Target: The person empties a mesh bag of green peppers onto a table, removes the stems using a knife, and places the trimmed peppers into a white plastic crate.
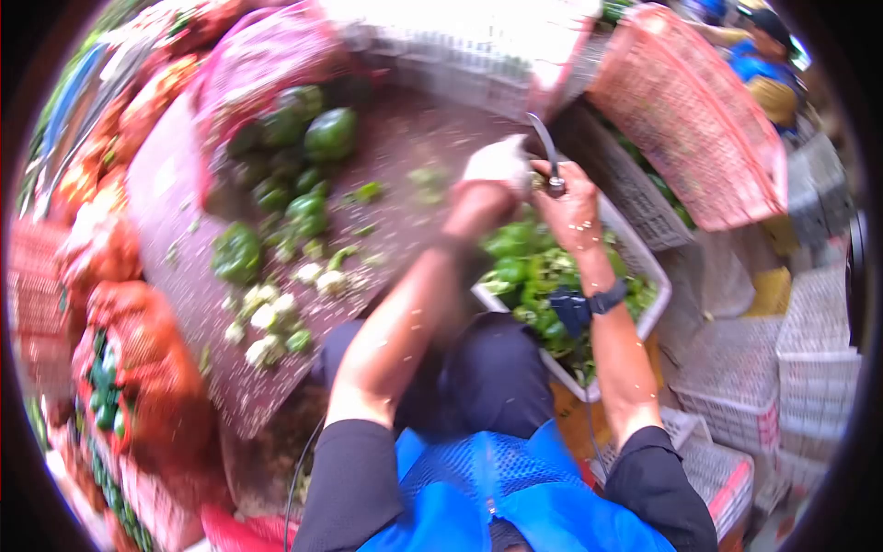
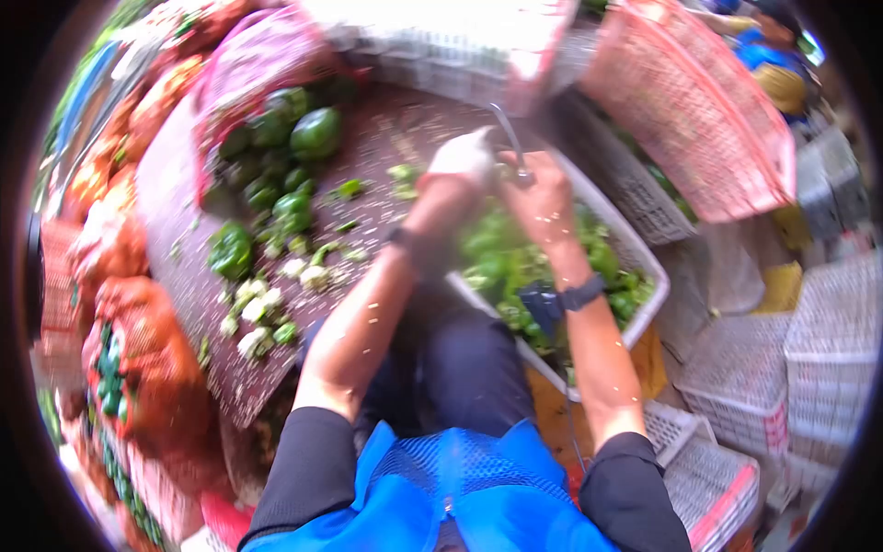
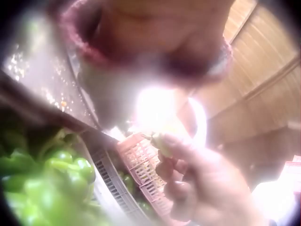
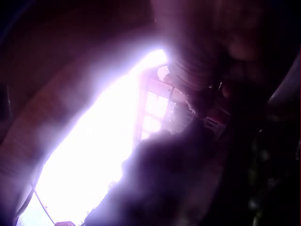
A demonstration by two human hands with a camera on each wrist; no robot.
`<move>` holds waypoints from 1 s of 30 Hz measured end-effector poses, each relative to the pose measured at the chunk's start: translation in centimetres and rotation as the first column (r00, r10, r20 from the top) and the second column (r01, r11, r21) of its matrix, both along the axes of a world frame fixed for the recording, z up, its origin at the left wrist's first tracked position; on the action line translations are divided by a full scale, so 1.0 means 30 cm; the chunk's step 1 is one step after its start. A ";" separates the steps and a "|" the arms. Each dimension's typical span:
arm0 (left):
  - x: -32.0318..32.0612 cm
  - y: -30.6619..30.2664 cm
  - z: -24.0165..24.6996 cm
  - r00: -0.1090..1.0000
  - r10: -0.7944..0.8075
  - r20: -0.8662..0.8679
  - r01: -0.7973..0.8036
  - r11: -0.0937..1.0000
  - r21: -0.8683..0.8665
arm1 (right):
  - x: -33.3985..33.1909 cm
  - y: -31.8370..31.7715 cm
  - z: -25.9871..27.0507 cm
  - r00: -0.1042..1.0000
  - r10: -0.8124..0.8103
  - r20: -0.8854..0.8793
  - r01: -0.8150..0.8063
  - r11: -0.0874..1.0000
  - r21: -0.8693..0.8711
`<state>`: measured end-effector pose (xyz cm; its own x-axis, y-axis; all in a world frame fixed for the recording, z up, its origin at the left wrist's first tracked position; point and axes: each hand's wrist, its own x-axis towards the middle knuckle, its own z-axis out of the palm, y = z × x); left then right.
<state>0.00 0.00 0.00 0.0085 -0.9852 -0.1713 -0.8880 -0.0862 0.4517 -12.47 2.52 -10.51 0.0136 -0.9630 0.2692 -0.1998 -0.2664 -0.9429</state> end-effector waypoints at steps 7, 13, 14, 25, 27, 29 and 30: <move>0.091 0.088 -0.166 0.948 0.118 -0.295 -0.219 0.915 -0.339 | -0.219 -0.078 0.196 0.925 0.364 -0.111 -0.340 0.921 0.192; 0.552 0.362 -0.227 0.985 0.156 0.069 -0.092 0.829 -0.551 | -0.139 -0.176 0.118 0.868 0.306 -0.391 -0.248 0.949 0.194; 0.600 0.390 -0.246 0.975 0.206 0.088 -0.136 0.857 -0.497 | -0.138 -0.228 0.086 0.867 0.295 -0.402 -0.260 0.956 0.138; 0.861 0.930 -0.368 0.638 0.647 0.417 -0.401 0.742 -0.536 | -0.075 -0.578 -0.116 0.663 0.055 -0.747 -0.359 0.898 -0.252; 0.818 0.941 -0.398 0.632 0.771 0.079 -0.702 0.613 -0.361 | -0.095 -0.570 -0.112 0.688 0.045 -0.724 -0.389 0.866 -0.316; 0.819 0.930 -0.477 0.615 0.788 0.036 -0.735 0.589 -0.336 | -0.100 -0.466 -0.036 0.679 -0.004 -0.734 -0.386 0.849 -0.361; 0.799 0.917 -0.475 0.680 0.734 0.009 -0.667 0.622 -0.410 | -0.107 -0.418 -0.015 0.679 0.086 -0.729 -0.458 0.826 -0.329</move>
<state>23.97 27.52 -14.25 0.7152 -0.6537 0.2474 -0.6841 -0.5820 0.4397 -15.68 -10.02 -10.95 0.6045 -0.6441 0.4687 -0.5545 -0.7627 -0.3330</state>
